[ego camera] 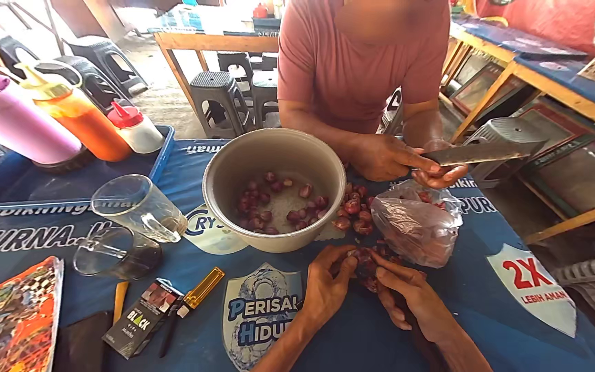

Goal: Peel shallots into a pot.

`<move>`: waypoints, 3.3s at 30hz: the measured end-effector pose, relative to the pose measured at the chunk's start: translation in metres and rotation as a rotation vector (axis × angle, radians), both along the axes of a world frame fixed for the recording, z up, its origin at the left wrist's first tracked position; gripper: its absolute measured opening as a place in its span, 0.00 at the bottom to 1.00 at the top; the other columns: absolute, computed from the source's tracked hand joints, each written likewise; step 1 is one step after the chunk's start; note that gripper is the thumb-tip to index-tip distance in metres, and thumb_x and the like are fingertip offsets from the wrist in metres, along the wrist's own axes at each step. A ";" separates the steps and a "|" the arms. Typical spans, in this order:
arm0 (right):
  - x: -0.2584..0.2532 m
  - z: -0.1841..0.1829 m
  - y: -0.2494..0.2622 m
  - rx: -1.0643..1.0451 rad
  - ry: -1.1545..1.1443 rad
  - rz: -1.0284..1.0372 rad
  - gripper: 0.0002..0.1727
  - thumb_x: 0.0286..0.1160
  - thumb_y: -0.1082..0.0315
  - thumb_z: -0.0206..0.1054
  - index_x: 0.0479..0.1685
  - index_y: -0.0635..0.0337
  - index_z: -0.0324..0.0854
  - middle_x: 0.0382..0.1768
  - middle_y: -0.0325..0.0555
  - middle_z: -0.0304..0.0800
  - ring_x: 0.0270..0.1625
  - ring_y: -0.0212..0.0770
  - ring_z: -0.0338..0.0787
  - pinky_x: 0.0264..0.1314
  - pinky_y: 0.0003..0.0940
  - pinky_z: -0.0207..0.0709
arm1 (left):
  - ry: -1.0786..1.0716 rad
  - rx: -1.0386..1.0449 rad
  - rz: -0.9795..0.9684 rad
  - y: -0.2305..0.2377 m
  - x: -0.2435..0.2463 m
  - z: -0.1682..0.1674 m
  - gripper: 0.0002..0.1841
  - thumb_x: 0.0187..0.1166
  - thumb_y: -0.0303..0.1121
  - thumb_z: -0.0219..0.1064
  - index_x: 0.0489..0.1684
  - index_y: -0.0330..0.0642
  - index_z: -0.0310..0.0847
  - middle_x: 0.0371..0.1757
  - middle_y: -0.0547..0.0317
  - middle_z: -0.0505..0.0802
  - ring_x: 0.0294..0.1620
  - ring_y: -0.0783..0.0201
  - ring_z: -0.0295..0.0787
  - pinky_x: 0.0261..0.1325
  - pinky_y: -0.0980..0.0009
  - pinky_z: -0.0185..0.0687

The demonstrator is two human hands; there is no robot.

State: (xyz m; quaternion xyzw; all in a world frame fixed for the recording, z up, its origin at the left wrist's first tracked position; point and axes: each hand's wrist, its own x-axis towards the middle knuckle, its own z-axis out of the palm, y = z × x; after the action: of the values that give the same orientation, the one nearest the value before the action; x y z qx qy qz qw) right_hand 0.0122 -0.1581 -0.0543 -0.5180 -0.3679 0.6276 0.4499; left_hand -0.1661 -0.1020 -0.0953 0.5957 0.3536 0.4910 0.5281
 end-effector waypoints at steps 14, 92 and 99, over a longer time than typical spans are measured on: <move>0.005 -0.002 -0.001 0.033 -0.020 0.076 0.28 0.87 0.66 0.52 0.88 0.56 0.66 0.19 0.33 0.80 0.10 0.25 0.72 0.09 0.19 0.69 | 0.007 -0.008 -0.001 0.000 -0.001 0.001 0.12 0.82 0.29 0.66 0.56 0.31 0.88 0.47 0.54 0.90 0.41 0.71 0.91 0.46 0.77 0.91; 0.002 -0.006 -0.001 0.096 0.046 0.155 0.31 0.86 0.66 0.54 0.90 0.52 0.62 0.29 0.34 0.84 0.12 0.25 0.74 0.10 0.18 0.71 | -0.066 -0.094 0.013 0.000 -0.001 0.008 0.19 0.70 0.26 0.77 0.57 0.27 0.82 0.46 0.53 0.95 0.43 0.69 0.94 0.51 0.73 0.92; -0.003 -0.004 0.000 0.038 0.081 0.072 0.29 0.86 0.67 0.52 0.88 0.56 0.66 0.20 0.34 0.79 0.10 0.26 0.73 0.08 0.20 0.70 | -0.112 -0.130 0.023 0.000 0.000 0.010 0.17 0.71 0.24 0.76 0.56 0.26 0.83 0.46 0.53 0.95 0.43 0.69 0.94 0.52 0.74 0.92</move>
State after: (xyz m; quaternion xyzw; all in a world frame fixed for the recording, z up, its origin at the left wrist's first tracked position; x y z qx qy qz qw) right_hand 0.0092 -0.1583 -0.0584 -0.4700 -0.3799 0.6567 0.4512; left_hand -0.1661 -0.1021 -0.0850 0.5276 0.3613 0.5057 0.5791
